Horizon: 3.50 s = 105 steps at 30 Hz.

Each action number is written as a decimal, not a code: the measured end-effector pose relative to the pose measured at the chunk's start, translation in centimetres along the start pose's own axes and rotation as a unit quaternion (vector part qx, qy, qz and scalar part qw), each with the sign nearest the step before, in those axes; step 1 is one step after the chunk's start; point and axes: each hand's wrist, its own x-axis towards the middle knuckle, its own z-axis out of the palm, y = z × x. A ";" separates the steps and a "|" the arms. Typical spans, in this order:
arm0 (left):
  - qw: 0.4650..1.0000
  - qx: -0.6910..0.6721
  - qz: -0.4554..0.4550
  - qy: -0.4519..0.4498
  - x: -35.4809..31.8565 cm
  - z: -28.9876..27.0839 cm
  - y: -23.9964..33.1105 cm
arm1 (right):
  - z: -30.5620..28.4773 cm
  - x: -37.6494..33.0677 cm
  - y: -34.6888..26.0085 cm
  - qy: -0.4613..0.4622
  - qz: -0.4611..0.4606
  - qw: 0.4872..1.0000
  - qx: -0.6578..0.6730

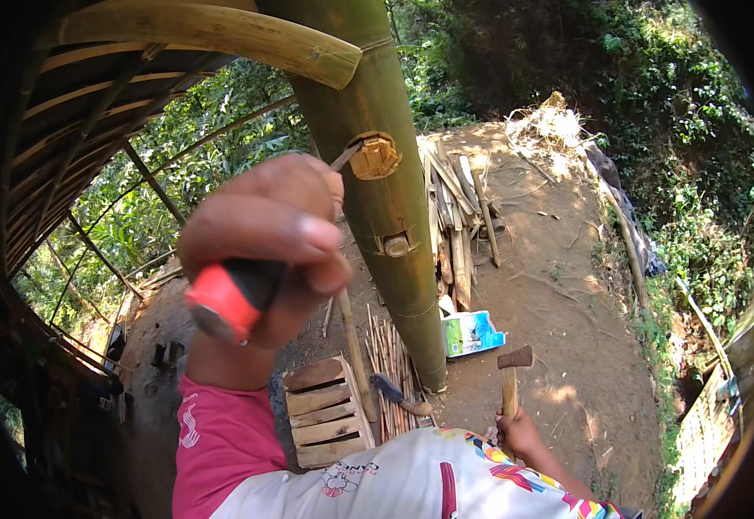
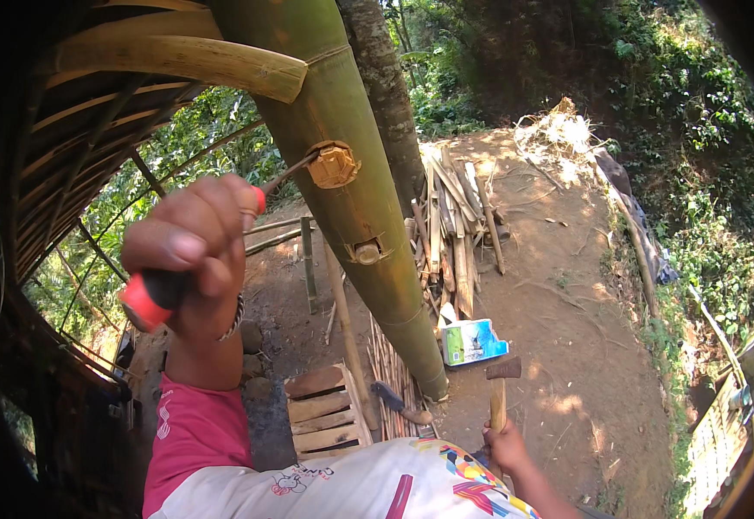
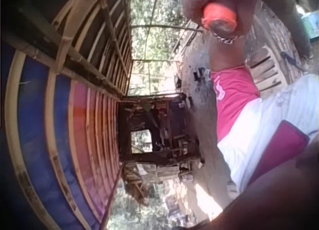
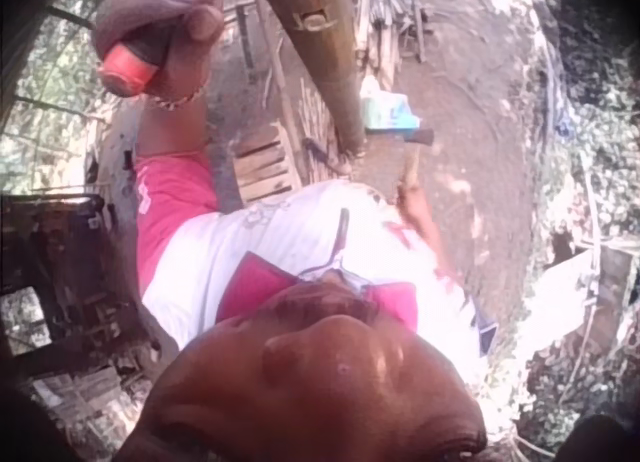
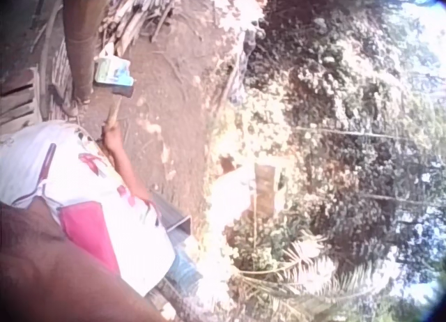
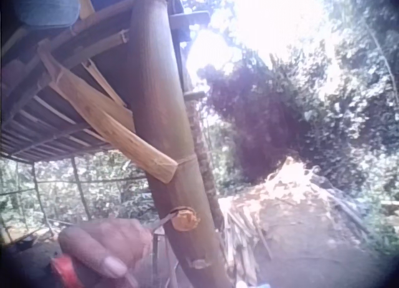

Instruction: The person uses a large knife to carve and shape a bamboo pole attached to a structure. They then switch to a chisel and a small axe to refine the carved area, removing wood chips and smoothing the surface.

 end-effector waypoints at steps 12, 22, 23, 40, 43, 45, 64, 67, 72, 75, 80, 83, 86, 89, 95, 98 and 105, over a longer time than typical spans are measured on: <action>0.967 -0.075 -0.012 0.245 -7.7 -7.2 12.4 | 3.5 2.4 -3.9 -0.072 -0.006 0.997 -0.028; 0.916 -0.115 -0.024 0.384 -8.5 -4.1 10.3 | 6.0 -0.1 -2.4 -0.113 -0.073 0.977 -0.165; 0.912 -0.112 -0.021 0.395 -8.5 -3.4 10.0 | 5.8 -0.2 -1.9 -0.104 -0.083 0.974 -0.184; 0.975 0.116 0.182 -0.060 -7.4 5.0 1.0 | 4.1 -3.5 2.4 -0.009 -0.093 0.978 -0.187; 0.969 0.099 0.218 -0.056 -7.1 5.5 -0.3 | 4.2 -3.5 2.8 0.001 -0.098 0.981 -0.166; 0.967 0.096 0.232 -0.043 -6.9 5.6 -0.7 | 4.3 -3.5 3.0 0.005 -0.097 0.983 -0.153; 0.968 0.087 0.232 -0.032 -6.3 3.7 -2.0 | 6.4 -2.3 2.6 0.000 -0.117 0.982 -0.146; 0.968 0.089 0.232 -0.026 -6.3 3.6 -1.9 | 6.6 -2.3 2.6 0.010 -0.119 0.981 -0.151; 0.971 0.082 0.225 -0.021 -6.4 3.3 -1.8 | 6.3 -1.9 3.6 0.017 -0.134 0.980 -0.143; 0.973 0.079 0.215 -0.013 -6.5 3.1 -1.7 | 7.7 -3.8 1.2 0.064 -0.160 0.976 -0.133; 0.977 0.070 0.202 0.012 -6.2 3.2 -1.9 | 11.1 -8.2 -6.3 0.148 -0.308 0.936 -0.081; 0.977 0.066 0.200 0.016 -6.3 2.5 -1.8 | 14.2 -12.8 -11.4 0.126 -0.504 0.854 0.033; 0.978 0.036 0.200 0.053 -6.2 2.2 -2.1 | 17.8 -16.2 -14.6 0.131 -0.714 0.688 0.025; 0.976 0.037 0.208 0.059 -5.5 1.9 -2.2 | 21.3 -18.0 -15.4 0.098 -0.799 0.593 0.027; 0.975 0.030 0.214 0.054 -4.6 2.8 -1.7 | 24.1 -15.1 -11.8 0.230 -0.603 0.760 -0.075; 0.977 0.020 0.202 0.061 -4.8 1.8 -2.1 | 25.3 -18.6 -13.1 0.239 -0.701 0.671 0.031; 0.982 0.024 0.183 0.029 -5.4 1.0 -1.6 | 26.6 -15.5 -11.9 0.265 -0.598 0.715 -0.245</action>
